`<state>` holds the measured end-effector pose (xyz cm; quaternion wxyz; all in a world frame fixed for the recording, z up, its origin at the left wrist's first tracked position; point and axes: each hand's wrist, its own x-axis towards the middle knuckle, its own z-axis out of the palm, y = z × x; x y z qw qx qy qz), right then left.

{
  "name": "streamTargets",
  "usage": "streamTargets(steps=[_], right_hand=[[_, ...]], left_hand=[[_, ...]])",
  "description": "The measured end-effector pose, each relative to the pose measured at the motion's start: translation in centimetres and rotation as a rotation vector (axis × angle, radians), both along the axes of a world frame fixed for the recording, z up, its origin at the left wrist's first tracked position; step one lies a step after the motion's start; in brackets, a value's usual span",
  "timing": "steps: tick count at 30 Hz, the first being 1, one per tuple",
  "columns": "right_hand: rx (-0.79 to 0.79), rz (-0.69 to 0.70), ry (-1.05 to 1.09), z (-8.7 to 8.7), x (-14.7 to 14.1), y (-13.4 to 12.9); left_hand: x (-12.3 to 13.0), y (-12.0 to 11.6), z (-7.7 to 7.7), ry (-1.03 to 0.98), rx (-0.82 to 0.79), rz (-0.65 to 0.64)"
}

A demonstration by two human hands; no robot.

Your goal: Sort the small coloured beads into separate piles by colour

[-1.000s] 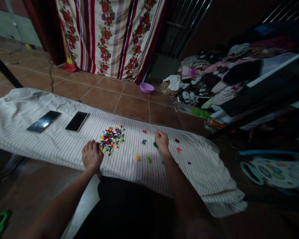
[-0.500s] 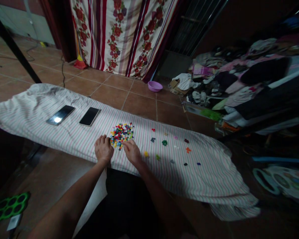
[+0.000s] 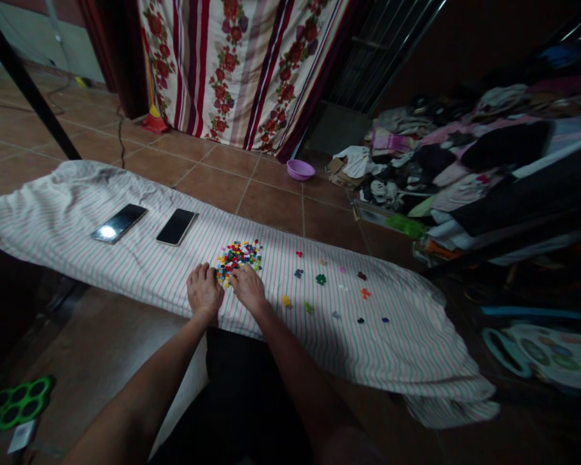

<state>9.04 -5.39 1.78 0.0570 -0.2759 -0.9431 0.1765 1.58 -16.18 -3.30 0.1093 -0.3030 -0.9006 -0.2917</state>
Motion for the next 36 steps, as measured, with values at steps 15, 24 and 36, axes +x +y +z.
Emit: streamTargets(steps=[15, 24, 36], right_hand=[[-0.171, -0.153, 0.042, 1.5, -0.9, -0.1], [-0.381, -0.262, 0.315, -1.1, 1.8, 2.4], [-0.35, -0.61, 0.584, -2.4, 12.9, 15.3]], left_hand=[[-0.1, 0.0, 0.0, 0.039, -0.001, 0.016], [-0.2, -0.1, 0.0, 0.049, 0.012, 0.01], [-0.1, -0.1, 0.1, 0.113, -0.04, 0.029]])
